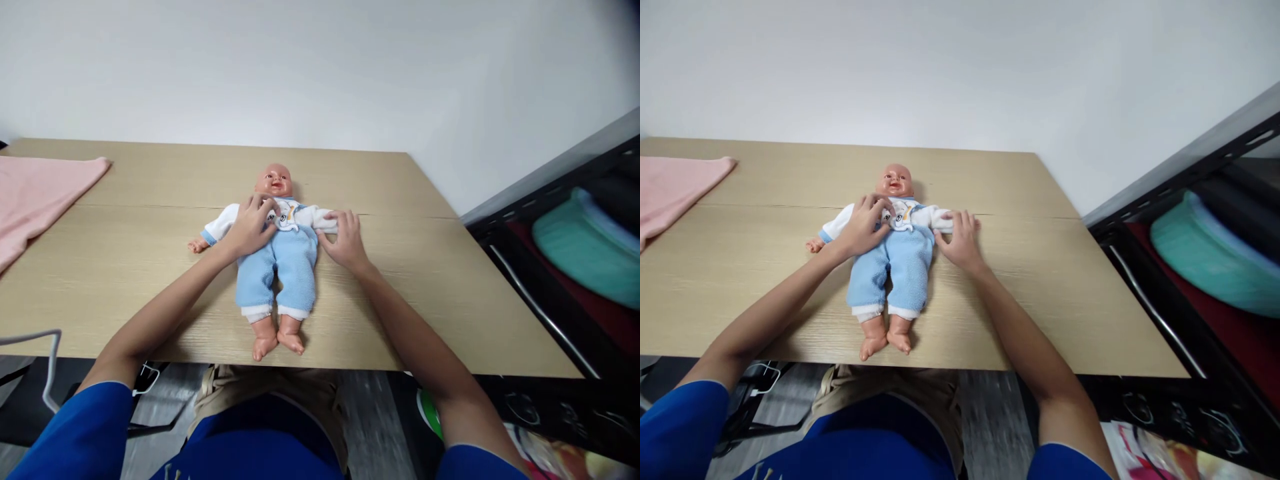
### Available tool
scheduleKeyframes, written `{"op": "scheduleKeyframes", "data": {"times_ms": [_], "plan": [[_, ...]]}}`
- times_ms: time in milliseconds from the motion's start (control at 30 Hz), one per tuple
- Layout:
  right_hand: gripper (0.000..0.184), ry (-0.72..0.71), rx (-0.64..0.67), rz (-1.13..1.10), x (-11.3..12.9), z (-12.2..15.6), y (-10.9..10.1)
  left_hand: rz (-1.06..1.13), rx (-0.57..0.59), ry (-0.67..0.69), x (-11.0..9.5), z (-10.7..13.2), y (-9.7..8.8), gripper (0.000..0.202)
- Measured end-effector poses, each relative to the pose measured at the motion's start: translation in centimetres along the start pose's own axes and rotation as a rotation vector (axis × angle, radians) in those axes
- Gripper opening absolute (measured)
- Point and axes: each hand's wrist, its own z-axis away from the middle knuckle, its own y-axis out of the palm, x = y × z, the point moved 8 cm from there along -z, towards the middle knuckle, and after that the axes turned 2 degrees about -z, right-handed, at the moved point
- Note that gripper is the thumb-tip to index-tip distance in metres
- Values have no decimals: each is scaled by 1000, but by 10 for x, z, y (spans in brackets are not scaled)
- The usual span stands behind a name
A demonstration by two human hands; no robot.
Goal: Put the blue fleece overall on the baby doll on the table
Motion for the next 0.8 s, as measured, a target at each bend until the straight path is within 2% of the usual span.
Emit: {"op": "scheduleKeyframes", "data": {"times_ms": [133, 267, 333, 400, 467, 567, 633, 733, 800], "plan": [[60, -37, 114, 35, -35, -10, -22, 60, 41, 155, -26, -23, 8, 31], [62, 95, 159, -131, -66, -10, -33, 55, 121, 251, -39, -52, 40, 43], [59, 180, 92, -237, -68, -9, -37, 14, 184, 243, -39, -67, 61, 60], [59, 224, -14, -303, -58, -10, -43, -55, 239, 210, -35, -78, 80, 78], [65, 236, -86, -378, -43, -11, -44, -108, 251, 169, -31, -86, 92, 84], [88, 274, -93, -615, -27, -15, -30, -86, 201, 98, -22, -92, 97, 65], [98, 308, -79, -734, -25, -15, -16, -31, 162, 65, -14, -93, 96, 52], [90, 342, -31, -733, -33, -11, 5, 58, 109, 69, -5, -92, 90, 44], [76, 332, 70, -647, -38, -6, 19, 139, 69, 59, 1, -91, 84, 40]]}}
